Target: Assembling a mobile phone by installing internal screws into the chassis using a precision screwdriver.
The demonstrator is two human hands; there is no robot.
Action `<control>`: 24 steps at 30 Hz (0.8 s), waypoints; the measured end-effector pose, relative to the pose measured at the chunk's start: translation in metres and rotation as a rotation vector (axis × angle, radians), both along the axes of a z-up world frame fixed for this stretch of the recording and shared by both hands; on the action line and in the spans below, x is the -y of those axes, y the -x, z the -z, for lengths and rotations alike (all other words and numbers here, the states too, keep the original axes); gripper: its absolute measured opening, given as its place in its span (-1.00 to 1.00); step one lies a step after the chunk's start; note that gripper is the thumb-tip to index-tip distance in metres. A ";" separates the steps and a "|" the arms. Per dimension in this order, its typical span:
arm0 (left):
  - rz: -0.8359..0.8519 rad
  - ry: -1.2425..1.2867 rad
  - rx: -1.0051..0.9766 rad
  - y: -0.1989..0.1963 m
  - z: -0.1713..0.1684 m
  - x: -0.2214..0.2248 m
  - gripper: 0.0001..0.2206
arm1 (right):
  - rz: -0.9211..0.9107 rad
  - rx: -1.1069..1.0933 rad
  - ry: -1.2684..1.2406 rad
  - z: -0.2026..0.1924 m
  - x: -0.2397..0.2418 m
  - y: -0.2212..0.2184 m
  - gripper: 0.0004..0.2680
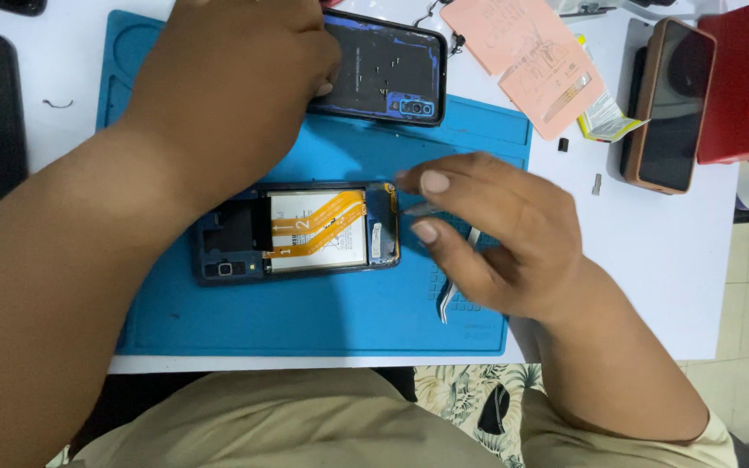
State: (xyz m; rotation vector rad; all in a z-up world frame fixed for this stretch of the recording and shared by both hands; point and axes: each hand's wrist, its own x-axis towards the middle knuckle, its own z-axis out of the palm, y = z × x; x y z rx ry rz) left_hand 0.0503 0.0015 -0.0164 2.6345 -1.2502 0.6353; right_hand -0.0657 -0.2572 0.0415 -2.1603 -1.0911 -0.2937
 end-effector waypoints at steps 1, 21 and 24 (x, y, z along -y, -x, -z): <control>0.002 0.002 0.002 0.001 -0.001 0.000 -0.92 | 0.002 0.002 0.002 0.001 0.000 0.001 -0.77; 0.230 0.541 -0.894 0.045 -0.051 0.007 -0.76 | -0.087 -0.010 -0.032 0.007 0.004 0.003 -0.73; 0.215 0.565 -0.961 0.049 -0.055 0.008 -0.76 | -0.040 0.032 -0.027 0.004 0.002 -0.001 -0.74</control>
